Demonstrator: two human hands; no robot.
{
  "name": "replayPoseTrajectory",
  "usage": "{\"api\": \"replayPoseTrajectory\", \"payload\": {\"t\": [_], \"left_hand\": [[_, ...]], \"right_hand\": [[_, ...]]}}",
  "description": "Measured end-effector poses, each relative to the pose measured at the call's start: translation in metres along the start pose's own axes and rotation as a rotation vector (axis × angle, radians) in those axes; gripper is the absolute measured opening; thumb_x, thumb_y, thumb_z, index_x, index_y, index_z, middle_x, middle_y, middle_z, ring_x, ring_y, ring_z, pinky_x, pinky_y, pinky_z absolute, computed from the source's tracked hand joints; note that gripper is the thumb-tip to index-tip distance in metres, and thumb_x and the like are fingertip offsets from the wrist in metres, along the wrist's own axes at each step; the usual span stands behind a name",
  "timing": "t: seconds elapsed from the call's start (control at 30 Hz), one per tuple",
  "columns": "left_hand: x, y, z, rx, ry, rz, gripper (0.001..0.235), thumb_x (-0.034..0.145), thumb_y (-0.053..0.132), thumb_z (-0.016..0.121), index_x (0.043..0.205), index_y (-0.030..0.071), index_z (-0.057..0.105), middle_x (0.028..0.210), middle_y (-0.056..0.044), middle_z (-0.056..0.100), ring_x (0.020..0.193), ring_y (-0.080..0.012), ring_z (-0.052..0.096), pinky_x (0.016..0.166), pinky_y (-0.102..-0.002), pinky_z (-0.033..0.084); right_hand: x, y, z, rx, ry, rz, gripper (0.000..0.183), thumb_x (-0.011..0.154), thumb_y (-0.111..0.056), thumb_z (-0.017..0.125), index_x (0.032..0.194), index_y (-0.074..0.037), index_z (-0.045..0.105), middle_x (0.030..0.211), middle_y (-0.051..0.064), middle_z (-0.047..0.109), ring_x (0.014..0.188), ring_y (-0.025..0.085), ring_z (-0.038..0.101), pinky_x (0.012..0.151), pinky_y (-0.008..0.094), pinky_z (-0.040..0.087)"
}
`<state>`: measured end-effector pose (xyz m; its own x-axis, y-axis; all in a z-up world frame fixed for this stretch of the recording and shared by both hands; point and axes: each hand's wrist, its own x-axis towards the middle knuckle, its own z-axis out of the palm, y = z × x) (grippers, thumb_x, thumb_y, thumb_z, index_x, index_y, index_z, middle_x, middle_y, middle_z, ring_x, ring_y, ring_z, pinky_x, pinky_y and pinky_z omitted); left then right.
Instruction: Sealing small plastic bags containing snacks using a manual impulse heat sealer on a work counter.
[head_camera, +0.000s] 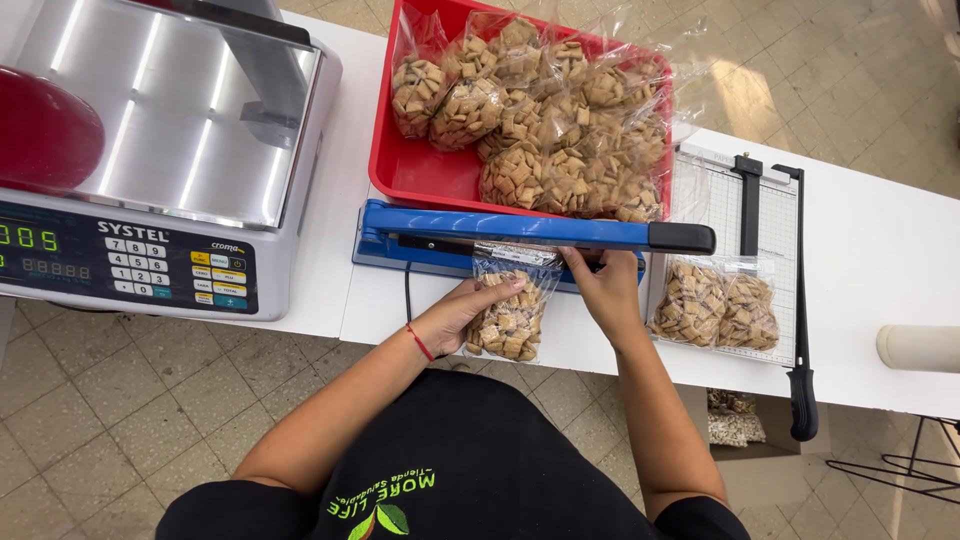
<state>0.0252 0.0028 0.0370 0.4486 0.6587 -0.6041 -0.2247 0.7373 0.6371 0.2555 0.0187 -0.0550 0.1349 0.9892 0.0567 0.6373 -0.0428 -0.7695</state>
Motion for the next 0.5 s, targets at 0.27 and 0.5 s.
{"api": "replayPoseTrajectory", "payload": {"t": [0.27,0.5], "left_hand": [[0.003,-0.001,-0.002,0.005,-0.022,-0.001,0.093,0.062,0.05,0.085,0.118,-0.011,0.041,0.119,-0.033,0.039,0.124,-0.0374,0.039,0.095,-0.053,0.041],[0.008,-0.005,-0.004,0.004,-0.031,-0.011,0.097,0.062,0.047,0.087,0.122,-0.012,0.039,0.123,-0.036,0.039,0.127,-0.0417,0.04,0.095,-0.057,0.041]], "right_hand": [[0.001,-0.015,-0.003,-0.045,-0.023,-0.019,0.019,0.093,-0.012,0.07,0.103,0.0,0.059,0.079,0.014,0.064,0.076,0.03,0.068,0.068,0.038,0.054],[0.0,-0.033,-0.005,0.071,0.008,0.008,0.025,0.092,-0.012,0.072,0.09,-0.005,0.048,0.074,0.009,0.061,0.078,0.023,0.07,0.071,0.033,0.054]]}}
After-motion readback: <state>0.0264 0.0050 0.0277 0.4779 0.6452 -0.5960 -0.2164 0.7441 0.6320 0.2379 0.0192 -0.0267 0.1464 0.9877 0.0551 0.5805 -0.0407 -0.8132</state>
